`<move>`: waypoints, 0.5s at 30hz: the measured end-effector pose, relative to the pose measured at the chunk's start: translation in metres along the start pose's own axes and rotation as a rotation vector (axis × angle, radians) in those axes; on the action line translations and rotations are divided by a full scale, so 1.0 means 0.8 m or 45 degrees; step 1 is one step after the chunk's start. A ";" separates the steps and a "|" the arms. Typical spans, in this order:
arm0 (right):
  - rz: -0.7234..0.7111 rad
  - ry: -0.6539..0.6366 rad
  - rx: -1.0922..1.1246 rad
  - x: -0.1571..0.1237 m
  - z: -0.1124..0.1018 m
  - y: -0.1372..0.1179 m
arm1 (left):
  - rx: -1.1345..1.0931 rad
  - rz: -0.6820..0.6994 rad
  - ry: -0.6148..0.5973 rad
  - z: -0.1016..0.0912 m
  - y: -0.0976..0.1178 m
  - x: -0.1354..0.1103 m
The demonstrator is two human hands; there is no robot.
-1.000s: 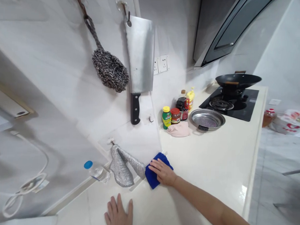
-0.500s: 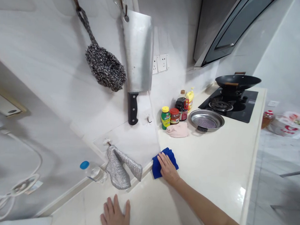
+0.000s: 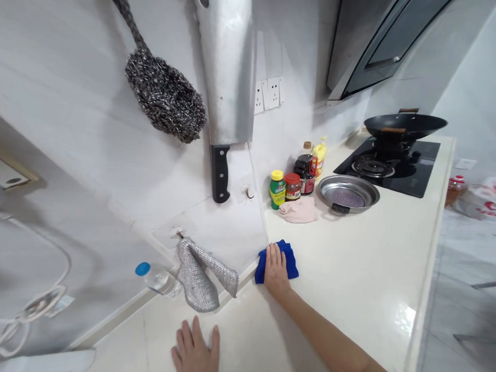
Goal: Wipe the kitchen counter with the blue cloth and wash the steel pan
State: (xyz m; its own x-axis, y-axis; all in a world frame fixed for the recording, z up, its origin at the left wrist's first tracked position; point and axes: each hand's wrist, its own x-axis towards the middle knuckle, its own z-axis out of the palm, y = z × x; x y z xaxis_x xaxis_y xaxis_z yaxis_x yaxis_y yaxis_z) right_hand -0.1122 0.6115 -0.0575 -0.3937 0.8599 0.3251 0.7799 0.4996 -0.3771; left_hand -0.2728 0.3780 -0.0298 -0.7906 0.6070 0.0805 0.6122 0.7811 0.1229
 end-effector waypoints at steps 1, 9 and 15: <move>0.010 0.028 0.004 0.002 0.001 -0.002 | -0.004 0.002 0.004 0.000 0.000 0.000; 0.190 -0.030 -0.072 0.036 -0.016 -0.013 | -0.011 0.021 0.063 0.015 -0.008 0.000; 0.071 -0.210 -0.031 0.048 -0.048 0.012 | -0.025 0.010 0.076 0.019 -0.009 0.001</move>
State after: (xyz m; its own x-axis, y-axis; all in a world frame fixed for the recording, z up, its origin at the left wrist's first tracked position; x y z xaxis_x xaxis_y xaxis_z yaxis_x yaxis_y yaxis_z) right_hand -0.1013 0.6456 -0.0153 -0.4224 0.8927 0.1571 0.8135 0.4498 -0.3687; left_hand -0.2778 0.3751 -0.0454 -0.7853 0.6030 0.1407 0.6187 0.7728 0.1413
